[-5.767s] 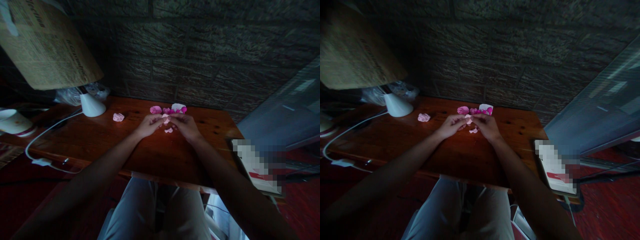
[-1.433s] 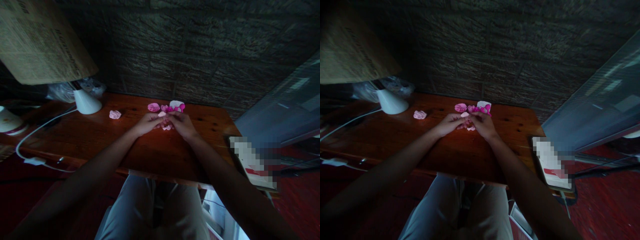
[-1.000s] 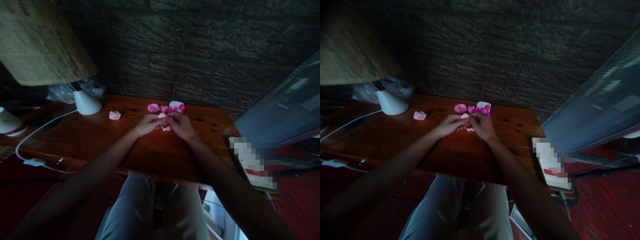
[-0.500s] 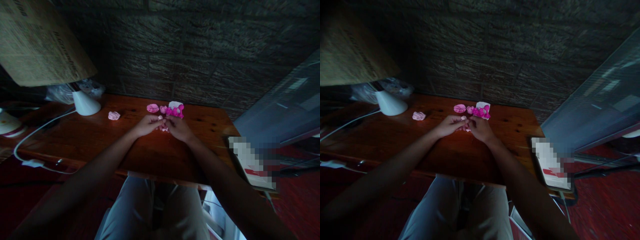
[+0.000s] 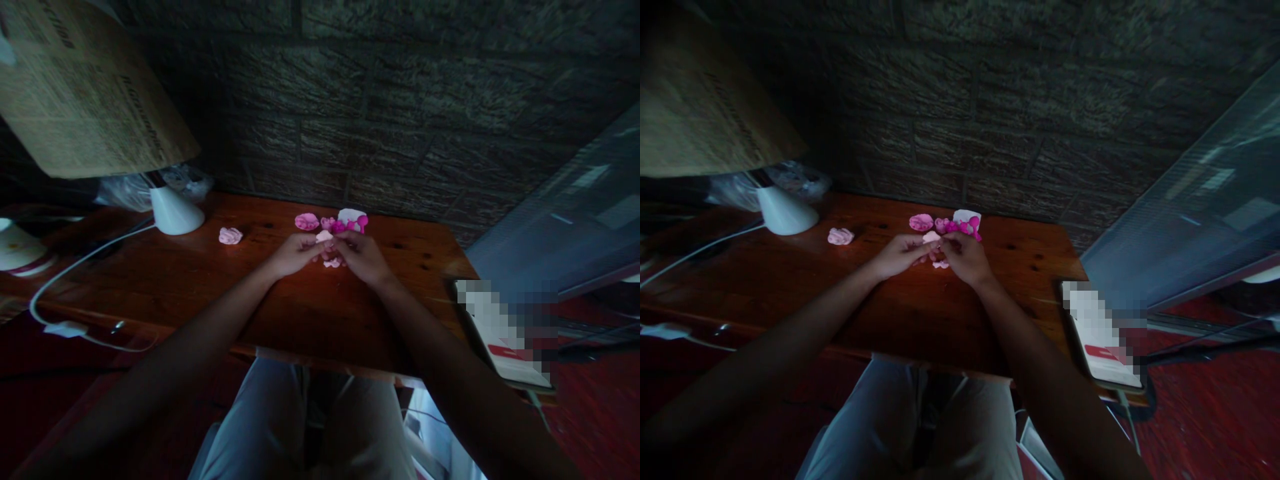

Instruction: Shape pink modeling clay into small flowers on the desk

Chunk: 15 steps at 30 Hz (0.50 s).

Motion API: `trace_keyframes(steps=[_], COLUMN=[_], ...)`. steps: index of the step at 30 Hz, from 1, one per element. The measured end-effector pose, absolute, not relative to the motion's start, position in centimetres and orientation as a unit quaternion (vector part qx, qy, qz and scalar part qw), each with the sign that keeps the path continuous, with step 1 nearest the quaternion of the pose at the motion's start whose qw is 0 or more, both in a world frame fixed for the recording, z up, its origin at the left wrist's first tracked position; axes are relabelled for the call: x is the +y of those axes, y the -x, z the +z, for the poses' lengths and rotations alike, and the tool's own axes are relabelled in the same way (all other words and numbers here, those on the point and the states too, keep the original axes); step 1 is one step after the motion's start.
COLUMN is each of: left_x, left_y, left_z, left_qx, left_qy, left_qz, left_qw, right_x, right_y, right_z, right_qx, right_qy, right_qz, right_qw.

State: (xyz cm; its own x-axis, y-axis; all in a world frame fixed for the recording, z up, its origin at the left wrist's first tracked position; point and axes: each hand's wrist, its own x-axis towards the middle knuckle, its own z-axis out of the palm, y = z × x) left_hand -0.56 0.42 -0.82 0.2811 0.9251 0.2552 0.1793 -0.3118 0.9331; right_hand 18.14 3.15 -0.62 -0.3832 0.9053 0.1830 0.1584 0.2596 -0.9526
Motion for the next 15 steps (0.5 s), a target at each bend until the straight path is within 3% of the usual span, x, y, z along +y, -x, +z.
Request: trace_keyframes(steps=[15], left_x=[0.69], left_y=[0.74], left_z=[-1.24], left_qx=[0.42], left_qy=[-0.656], left_qz=[0.438], left_qw=[0.448], right_x=[3.06], right_y=[-18.12], right_z=[-0.19], right_qx=[-0.633], right_qy=[0.354], right_qz=[0.543], right_qw=[0.424])
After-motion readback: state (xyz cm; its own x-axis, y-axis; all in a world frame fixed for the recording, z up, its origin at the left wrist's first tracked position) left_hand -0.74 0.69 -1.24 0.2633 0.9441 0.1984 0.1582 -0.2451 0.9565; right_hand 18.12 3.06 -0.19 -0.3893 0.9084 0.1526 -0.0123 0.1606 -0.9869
